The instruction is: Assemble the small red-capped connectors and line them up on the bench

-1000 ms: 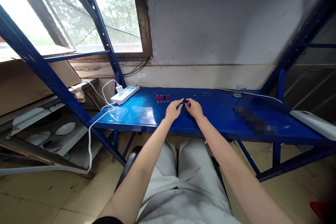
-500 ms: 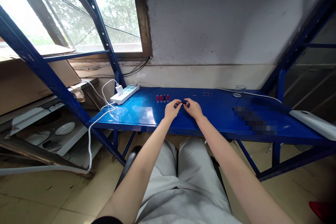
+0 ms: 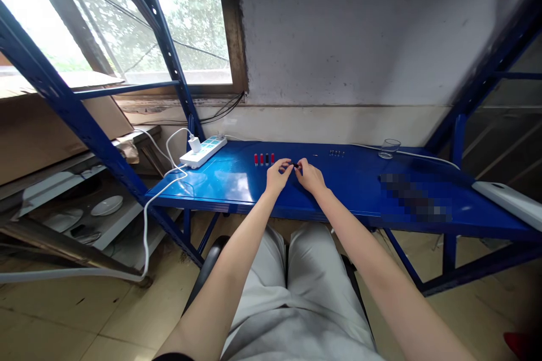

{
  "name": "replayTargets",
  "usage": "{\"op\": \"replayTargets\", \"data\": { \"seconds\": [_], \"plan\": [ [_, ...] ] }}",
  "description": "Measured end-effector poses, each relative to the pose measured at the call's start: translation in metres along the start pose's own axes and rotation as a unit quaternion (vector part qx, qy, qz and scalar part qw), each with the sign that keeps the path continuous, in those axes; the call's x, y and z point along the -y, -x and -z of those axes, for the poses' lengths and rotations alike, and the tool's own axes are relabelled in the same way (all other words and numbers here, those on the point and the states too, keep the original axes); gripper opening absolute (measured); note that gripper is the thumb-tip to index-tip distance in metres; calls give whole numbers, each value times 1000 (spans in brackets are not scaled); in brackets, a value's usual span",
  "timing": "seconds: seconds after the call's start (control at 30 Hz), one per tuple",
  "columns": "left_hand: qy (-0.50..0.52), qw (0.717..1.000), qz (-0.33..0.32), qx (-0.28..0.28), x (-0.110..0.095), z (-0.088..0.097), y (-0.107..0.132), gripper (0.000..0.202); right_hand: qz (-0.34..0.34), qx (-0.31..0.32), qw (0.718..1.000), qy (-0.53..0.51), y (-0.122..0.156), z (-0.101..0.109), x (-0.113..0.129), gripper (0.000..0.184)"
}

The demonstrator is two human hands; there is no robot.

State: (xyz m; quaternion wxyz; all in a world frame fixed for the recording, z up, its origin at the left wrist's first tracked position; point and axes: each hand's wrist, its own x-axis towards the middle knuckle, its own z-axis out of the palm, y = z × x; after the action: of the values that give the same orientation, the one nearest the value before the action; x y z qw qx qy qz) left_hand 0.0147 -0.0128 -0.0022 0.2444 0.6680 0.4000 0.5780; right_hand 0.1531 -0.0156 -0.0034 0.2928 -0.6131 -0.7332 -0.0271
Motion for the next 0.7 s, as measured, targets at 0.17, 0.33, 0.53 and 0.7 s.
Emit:
{"op": "replayTargets", "data": {
  "seconds": [0.17, 0.33, 0.53, 0.7],
  "plan": [
    [63, 987, 72, -129, 5, 5, -5, 25, -34, -6, 991, -129, -15, -11, -2, 19],
    [108, 968, 133, -184, 7, 10, -8, 20, -57, 13, 981, -186, -35, -25, 0, 13],
    [135, 952, 176, -211, 9, 11, -8, 16, -93, 40, 983, -153, -55, -45, 16, 15],
    [167, 942, 196, -217, 14, 10, -10, 14, -90, 79, 990, -80, -64, -54, 23, 15]
  ]
}}
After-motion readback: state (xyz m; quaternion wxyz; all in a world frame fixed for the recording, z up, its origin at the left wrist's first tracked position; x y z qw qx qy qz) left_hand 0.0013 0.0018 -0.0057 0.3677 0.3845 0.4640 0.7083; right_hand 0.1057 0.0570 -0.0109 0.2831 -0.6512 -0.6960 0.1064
